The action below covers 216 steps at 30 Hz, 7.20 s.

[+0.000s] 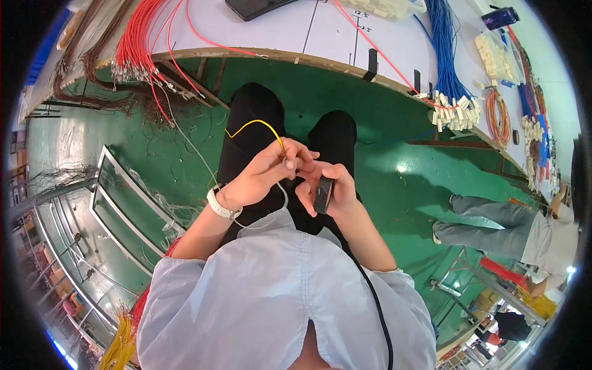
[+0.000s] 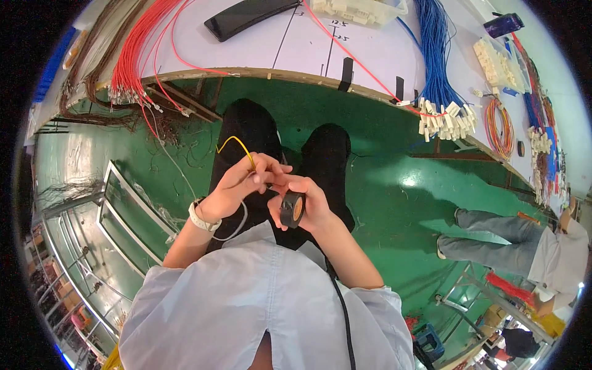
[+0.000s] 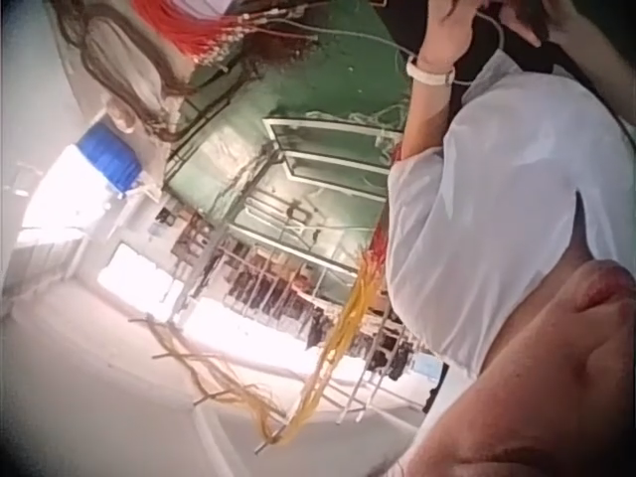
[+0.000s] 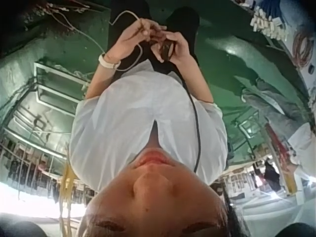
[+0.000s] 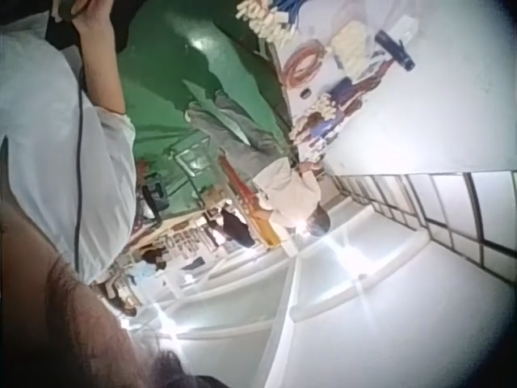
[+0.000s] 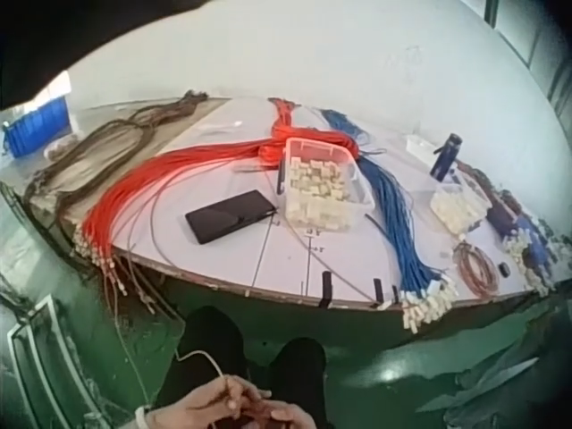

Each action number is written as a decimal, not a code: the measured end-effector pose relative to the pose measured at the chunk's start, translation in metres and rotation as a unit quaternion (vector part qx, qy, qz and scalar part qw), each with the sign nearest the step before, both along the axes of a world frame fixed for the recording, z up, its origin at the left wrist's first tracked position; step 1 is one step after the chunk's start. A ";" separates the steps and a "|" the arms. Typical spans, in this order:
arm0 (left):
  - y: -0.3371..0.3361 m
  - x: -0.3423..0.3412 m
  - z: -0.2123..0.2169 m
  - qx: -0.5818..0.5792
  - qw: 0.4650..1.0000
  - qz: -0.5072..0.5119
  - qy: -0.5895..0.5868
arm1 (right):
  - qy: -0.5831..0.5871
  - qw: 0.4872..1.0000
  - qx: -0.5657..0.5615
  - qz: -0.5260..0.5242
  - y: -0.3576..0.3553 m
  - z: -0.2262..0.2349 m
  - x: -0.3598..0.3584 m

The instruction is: Assembling electrical wire harnesses by bundling color-coded wires, applying electrical tape, and inserting wires into plastic connectors.

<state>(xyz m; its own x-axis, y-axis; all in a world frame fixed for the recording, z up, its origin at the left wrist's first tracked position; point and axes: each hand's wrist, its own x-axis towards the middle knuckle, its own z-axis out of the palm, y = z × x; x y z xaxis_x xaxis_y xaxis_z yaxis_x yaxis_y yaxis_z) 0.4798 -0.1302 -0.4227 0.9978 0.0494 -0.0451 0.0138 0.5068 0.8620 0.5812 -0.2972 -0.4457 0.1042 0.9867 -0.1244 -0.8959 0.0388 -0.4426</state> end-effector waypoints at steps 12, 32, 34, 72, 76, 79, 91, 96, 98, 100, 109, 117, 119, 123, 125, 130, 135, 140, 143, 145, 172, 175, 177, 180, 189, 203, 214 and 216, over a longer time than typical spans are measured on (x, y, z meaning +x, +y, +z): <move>0.026 0.008 -0.029 -0.424 0.898 0.045 0.107 | -0.162 0.976 -0.133 0.048 0.005 0.012 -0.011; 0.011 -0.041 -0.013 -0.359 0.884 -0.026 0.300 | 0.250 0.968 -0.009 0.007 0.038 -0.022 0.037; 0.010 -0.042 -0.006 -0.341 0.890 -0.005 0.302 | 0.263 0.965 -0.015 -0.016 0.038 -0.022 0.040; 0.004 -0.058 0.041 -0.387 0.869 -0.092 0.294 | -0.276 0.946 0.022 0.172 0.049 0.014 0.034; 0.001 -0.056 0.047 -0.327 0.894 -0.107 0.286 | -0.283 0.943 0.034 0.170 0.045 0.023 0.038; 0.001 -0.055 0.050 -0.329 0.883 -0.118 0.314 | -0.323 0.930 0.034 0.173 0.043 0.032 0.040; -0.006 -0.054 0.051 -0.304 0.917 -0.084 0.245 | -0.339 0.929 0.037 0.143 0.044 0.039 0.039; -0.001 -0.056 0.051 -0.270 0.919 -0.075 0.276 | -0.344 0.929 0.029 0.131 0.042 0.043 0.038; 0.001 -0.056 0.054 -0.275 0.914 -0.069 0.289 | -0.345 0.928 0.026 0.138 0.041 0.044 0.039; 0.000 -0.056 0.056 -0.280 0.909 -0.063 0.302 | -0.344 0.927 0.024 0.145 0.040 0.044 0.038; -0.021 -0.051 0.053 0.254 0.937 0.106 0.216 | -0.391 0.917 0.028 0.072 0.027 0.043 0.023; -0.023 -0.040 0.018 0.585 0.759 0.271 0.086 | -0.347 0.935 -0.077 -0.003 0.025 0.036 -0.002; -0.023 -0.039 0.015 0.591 0.753 0.275 0.086 | -0.302 0.943 -0.135 -0.032 0.024 0.042 -0.003; -0.021 -0.045 0.012 0.614 0.740 0.273 0.027 | -0.189 0.977 -0.074 -0.070 0.013 0.052 0.000; -0.018 -0.044 0.019 0.476 0.835 0.260 0.093 | -0.097 0.988 -0.101 -0.057 0.006 0.036 0.006; -0.003 -0.043 0.035 -0.125 0.966 0.090 0.207 | -0.203 0.973 -0.108 -0.001 0.019 -0.021 0.014; 0.015 -0.054 0.047 -0.268 0.943 -0.022 0.194 | -0.152 0.981 0.116 0.021 0.078 -0.011 0.015; 0.025 -0.058 0.044 -0.352 0.909 -0.020 0.224 | -0.210 0.976 0.055 -0.003 0.086 -0.008 0.011; 0.026 -0.065 0.037 -0.286 0.931 0.047 0.221 | -0.078 0.989 -0.104 -0.073 0.076 -0.015 0.002; 0.031 -0.065 0.039 -0.290 0.929 0.055 0.222 | -0.107 0.986 -0.124 -0.029 0.067 -0.033 0.002; 0.000 -0.053 0.027 0.572 0.731 0.354 0.115 | -0.416 0.908 -0.054 -0.007 0.077 0.059 0.004; 0.004 -0.052 0.034 0.537 0.757 0.363 0.083 | -0.393 0.917 0.051 -0.043 0.070 0.055 0.006; 0.005 -0.053 0.040 0.523 0.772 0.352 0.083 | -0.380 0.922 0.052 -0.048 0.068 0.055 0.009; 0.005 -0.053 0.044 0.473 0.814 0.325 0.091 | -0.353 0.931 0.058 -0.069 0.071 0.051 0.010; -0.012 -0.045 0.039 0.432 0.839 0.326 0.058 | -0.591 0.737 -0.043 -0.324 0.117 0.025 -0.005; 0.023 -0.045 0.014 0.698 0.669 0.254 -0.021 | -0.584 0.790 -0.174 -0.072 0.057 0.054 -0.015; 0.051 -0.082 0.037 0.690 0.675 0.242 0.102 | -0.139 0.956 0.227 -0.124 -0.054 0.094 0.049; 0.029 -0.080 0.036 0.608 0.745 0.273 -0.011 | -0.199 0.838 0.006 -0.508 0.051 0.171 0.024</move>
<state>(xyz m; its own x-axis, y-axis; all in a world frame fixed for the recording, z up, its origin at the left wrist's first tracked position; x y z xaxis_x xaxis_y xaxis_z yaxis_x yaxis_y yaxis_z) 0.3995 -0.1014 -0.3869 0.8139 0.4393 0.3801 0.0709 -0.7245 0.6856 0.6052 -0.2460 -0.2744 0.9221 0.3651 0.1283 -0.1802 0.6986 -0.6924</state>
